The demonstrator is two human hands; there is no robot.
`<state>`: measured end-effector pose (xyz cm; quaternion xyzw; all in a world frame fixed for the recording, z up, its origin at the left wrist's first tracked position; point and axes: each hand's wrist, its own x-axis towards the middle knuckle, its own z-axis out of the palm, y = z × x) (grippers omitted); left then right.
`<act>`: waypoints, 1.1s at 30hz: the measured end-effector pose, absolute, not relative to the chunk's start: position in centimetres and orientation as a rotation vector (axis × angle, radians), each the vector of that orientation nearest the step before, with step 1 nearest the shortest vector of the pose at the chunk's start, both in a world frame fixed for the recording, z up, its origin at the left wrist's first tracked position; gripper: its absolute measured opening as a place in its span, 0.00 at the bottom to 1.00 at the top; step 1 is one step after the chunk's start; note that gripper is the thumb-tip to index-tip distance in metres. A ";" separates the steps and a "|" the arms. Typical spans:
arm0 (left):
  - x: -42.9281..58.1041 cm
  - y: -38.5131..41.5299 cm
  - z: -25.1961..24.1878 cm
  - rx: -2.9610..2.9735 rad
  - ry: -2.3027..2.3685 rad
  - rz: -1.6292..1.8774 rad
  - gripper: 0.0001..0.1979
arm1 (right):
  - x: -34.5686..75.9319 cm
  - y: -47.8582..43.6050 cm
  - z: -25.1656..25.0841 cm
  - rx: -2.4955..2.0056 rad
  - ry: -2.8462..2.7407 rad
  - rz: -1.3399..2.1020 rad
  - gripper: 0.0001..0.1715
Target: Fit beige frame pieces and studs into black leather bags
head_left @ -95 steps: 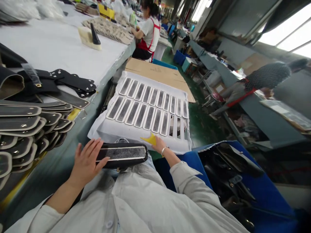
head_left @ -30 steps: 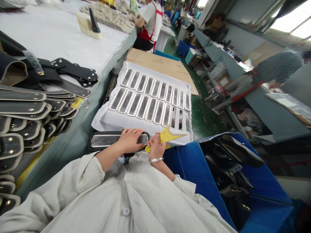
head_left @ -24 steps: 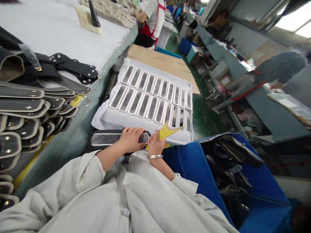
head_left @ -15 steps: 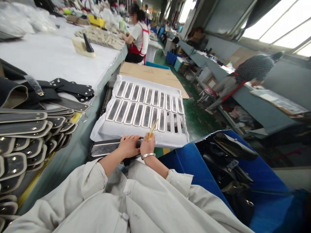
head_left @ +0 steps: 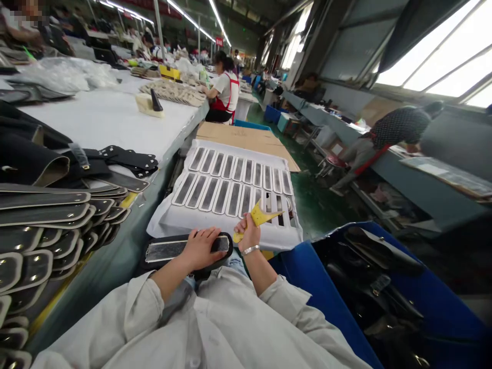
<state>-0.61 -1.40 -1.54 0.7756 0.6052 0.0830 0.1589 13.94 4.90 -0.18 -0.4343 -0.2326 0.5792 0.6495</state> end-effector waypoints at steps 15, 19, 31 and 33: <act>-0.6 -1.0 -1.0 2.178 1.702 0.286 0.32 | 13.4 6.4 -2.2 -1.189 -0.920 1.445 0.28; -2.6 -2.4 -1.7 2.197 1.655 0.510 0.30 | 17.6 11.0 -4.5 -1.547 -1.423 1.238 0.30; -8.3 -9.2 1.3 2.226 1.997 0.870 0.19 | 17.4 18.7 -15.4 -1.476 -2.792 0.564 0.30; -10.5 -9.3 3.0 2.181 2.175 0.885 0.16 | 18.4 19.9 -18.1 -1.449 -2.841 0.348 0.28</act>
